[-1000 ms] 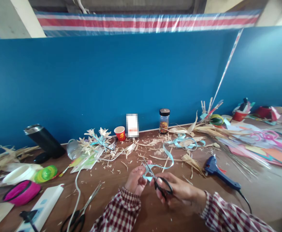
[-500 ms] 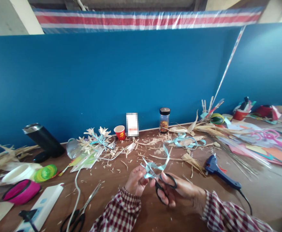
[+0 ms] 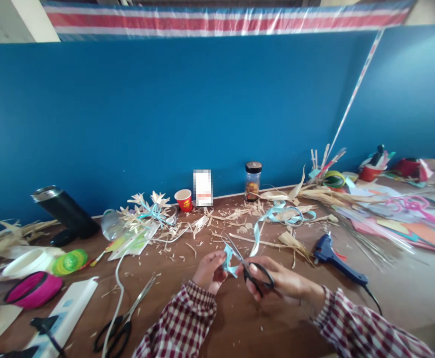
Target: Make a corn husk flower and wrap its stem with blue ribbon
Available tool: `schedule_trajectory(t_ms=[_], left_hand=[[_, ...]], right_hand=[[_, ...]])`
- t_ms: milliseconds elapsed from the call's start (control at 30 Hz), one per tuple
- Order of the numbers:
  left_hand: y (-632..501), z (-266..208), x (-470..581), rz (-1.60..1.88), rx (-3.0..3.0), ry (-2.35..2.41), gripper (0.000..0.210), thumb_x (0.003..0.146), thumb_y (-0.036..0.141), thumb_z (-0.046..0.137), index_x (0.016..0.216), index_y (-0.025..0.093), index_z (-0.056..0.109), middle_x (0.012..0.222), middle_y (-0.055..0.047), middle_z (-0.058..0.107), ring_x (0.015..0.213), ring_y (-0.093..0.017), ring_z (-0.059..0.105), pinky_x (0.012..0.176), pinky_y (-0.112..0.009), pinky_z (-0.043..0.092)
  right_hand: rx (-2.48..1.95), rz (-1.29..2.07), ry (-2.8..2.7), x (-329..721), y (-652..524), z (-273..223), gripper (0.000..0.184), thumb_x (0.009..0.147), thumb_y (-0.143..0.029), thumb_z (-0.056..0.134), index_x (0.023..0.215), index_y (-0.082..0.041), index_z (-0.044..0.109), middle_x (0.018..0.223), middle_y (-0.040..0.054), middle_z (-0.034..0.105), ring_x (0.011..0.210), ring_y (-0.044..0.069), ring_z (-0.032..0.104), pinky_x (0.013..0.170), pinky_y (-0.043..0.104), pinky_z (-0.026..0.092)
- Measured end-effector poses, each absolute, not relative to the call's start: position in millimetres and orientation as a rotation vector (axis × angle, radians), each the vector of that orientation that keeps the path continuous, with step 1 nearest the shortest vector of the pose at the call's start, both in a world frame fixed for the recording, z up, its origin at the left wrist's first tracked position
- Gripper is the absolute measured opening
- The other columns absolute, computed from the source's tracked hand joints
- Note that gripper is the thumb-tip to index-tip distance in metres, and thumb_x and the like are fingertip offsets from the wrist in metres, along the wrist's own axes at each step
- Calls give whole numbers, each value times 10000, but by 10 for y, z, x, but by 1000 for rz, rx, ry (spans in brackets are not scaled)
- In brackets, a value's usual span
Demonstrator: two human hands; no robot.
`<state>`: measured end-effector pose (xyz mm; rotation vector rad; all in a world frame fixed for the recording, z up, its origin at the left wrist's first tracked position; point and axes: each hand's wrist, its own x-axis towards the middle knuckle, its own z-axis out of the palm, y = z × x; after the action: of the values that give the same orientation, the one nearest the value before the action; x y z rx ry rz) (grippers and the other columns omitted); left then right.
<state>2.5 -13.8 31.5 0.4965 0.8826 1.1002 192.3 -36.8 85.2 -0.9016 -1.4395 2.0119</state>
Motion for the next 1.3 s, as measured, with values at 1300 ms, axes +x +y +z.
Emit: schedule_trajectory(t_ms=[1300], left_hand=[[-142, 222, 62, 1036, 594, 951, 360, 450, 344, 824, 543, 97, 581, 631, -44, 640, 423, -32, 480, 318, -110, 213]], right_hand=[[-797, 2133, -1323, 2012, -311, 797, 450, 807, -536, 490, 1042, -159, 569, 658, 11, 560, 529, 80, 496, 506, 186, 332]])
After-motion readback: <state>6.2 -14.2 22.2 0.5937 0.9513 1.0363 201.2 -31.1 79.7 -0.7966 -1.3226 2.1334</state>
